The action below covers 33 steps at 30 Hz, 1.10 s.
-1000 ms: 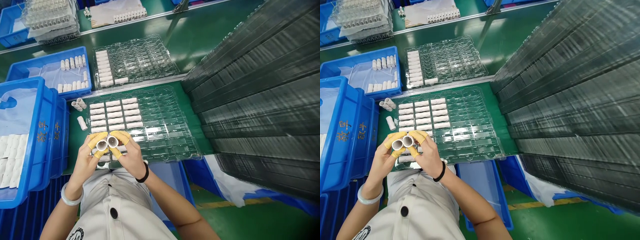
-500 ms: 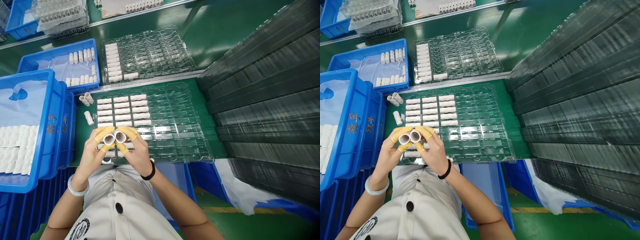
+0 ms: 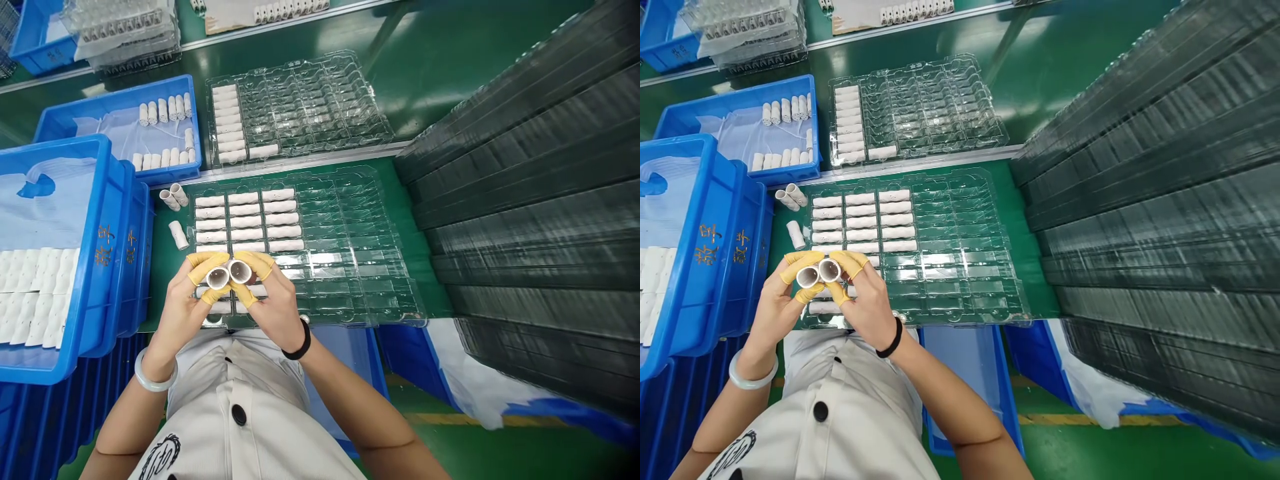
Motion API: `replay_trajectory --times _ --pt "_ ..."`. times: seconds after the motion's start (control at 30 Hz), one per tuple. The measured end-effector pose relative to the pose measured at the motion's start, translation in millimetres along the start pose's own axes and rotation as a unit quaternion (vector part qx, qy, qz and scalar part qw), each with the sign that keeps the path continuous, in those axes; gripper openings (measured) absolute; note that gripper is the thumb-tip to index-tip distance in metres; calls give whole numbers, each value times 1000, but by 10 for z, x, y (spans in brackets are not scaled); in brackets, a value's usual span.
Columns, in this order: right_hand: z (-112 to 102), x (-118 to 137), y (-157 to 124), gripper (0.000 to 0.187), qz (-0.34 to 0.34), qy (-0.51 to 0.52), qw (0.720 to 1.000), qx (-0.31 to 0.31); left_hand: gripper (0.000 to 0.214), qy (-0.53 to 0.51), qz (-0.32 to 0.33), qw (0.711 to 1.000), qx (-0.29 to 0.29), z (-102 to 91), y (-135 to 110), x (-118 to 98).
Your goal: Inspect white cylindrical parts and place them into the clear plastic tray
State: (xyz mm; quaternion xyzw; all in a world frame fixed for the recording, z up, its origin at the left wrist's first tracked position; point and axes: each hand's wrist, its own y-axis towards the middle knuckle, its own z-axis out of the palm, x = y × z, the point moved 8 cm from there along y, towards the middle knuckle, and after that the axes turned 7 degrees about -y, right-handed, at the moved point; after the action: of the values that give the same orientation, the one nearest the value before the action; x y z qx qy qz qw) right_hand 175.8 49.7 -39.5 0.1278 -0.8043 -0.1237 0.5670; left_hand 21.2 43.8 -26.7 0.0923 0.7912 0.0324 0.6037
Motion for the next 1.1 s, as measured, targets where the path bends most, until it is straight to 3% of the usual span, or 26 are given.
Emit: replay_trajectory --times 0.1,0.13,0.2,0.3,0.37,0.47,0.57,0.63,0.73,0.9,1.0,1.1 --pt "84 -107 32 27 117 113 984 75 26 -54 -53 997 -11 -32 -5 50" --pt "146 -148 17 27 172 182 962 109 29 -91 -83 992 -14 -32 -9 83" --pt "305 -186 -54 27 281 336 882 174 40 -195 -166 966 -28 -7 -33 187" --pt "498 -161 -155 25 399 509 733 211 49 -374 -301 875 -64 96 -102 360" --pt "561 -176 -179 17 447 573 662 183 40 -463 -370 801 -88 178 -149 436" --pt "601 -206 -199 13 486 629 592 131 31 -541 -439 704 -136 258 -211 481" --pt "618 -178 -233 18 505 658 545 120 41 -577 -472 643 -176 316 -247 444" --pt "608 -159 -239 20 505 663 540 120 49 -582 -485 625 -188 347 -259 406" --pt "586 -152 -219 19 488 653 565 127 52 -576 -489 628 -185 365 -262 382" --pt "584 -163 -203 18 470 632 600 135 37 -568 -453 673 -139 337 -230 420" --pt "558 -137 -180 16 443 603 647 148 34 -551 -433 703 -120 308 -238 453" --pt "517 -73 -167 20 420 581 677 166 31 -514 -390 757 -97 252 -224 420"
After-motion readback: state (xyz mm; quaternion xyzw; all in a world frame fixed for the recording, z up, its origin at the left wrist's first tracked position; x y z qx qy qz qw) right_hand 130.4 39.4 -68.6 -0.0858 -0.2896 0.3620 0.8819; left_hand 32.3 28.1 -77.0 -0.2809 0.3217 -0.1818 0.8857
